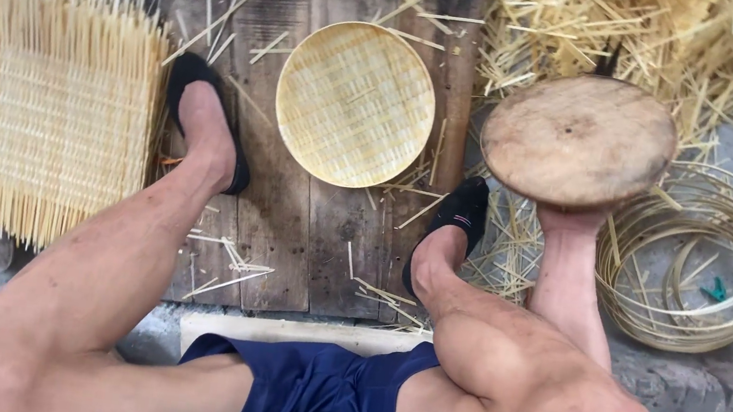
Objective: The person sits on the floor of a workshop weaving bamboo strips into a basket. They trim excess bamboo strips with scissors around a round wooden mold, weave strips into a flat mat, bend a thin bamboo rim ring around the woven piece, and continue cutting and tucking strip ends as the basket takes shape.
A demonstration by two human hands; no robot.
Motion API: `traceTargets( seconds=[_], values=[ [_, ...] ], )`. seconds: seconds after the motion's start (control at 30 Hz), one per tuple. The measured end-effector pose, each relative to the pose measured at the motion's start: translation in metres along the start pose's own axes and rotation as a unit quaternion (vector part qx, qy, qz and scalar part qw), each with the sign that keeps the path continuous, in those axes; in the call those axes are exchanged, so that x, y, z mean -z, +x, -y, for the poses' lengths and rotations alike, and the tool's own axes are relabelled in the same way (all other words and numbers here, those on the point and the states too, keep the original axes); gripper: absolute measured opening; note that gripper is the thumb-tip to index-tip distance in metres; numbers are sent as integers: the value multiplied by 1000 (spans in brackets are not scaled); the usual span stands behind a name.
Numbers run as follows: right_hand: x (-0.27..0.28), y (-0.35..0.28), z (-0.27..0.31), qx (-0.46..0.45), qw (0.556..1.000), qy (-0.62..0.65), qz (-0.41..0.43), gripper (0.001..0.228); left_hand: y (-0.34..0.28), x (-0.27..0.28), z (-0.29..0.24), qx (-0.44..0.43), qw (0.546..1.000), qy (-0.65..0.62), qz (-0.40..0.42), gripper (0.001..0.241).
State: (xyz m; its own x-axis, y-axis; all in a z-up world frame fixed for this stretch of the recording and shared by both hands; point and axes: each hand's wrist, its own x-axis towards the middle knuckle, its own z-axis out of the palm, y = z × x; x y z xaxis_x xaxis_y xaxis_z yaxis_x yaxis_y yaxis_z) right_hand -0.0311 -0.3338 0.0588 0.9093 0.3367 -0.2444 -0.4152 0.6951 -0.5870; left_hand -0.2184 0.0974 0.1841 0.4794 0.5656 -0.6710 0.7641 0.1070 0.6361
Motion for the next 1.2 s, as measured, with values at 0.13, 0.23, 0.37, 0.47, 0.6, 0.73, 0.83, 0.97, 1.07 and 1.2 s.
traceTargets(
  seconds=[0.13, 0.23, 0.37, 0.47, 0.6, 0.73, 0.83, 0.97, 1.07, 1.2],
  values=[
    [-13, 21, -1, -11, 999, 30, -36, 89, 28, -12, 30, -27, 997, -40, -56, 70],
    [2, 42, -10, -11, 971, 219, -100, 80, 40, -15, 52, -41, 991, -71, -104, 67],
    [87, 29, -50, -169, 964, -30, -205, 54, 66, -71, 50, -81, 976, -129, -156, 63],
    [19, -14, -55, -205, 968, -135, -59, 51, 32, -31, -6, -170, 980, -87, -58, 49],
    [-138, -51, 1, -100, 952, -213, 194, 86, -65, -131, -110, -484, 851, 201, 18, 82],
    [-146, -57, 16, -102, 942, -195, 253, 109, -93, -236, -93, -464, 849, 244, 66, 92],
    [-119, -61, 16, -81, 985, -142, 63, 95, -113, -271, -69, -451, 849, 274, 31, 80],
    [-74, -65, 20, -72, 984, -138, -80, 55, -101, -263, -40, -485, 833, 170, 206, 109],
    [-31, -74, 33, -62, 986, -113, -103, 41, -67, -223, -17, -491, 822, 71, 280, 84],
    [-38, -88, 87, 2, 975, -181, -125, 44, 33, -123, 26, -499, 793, 327, 125, 49]
  ],
)
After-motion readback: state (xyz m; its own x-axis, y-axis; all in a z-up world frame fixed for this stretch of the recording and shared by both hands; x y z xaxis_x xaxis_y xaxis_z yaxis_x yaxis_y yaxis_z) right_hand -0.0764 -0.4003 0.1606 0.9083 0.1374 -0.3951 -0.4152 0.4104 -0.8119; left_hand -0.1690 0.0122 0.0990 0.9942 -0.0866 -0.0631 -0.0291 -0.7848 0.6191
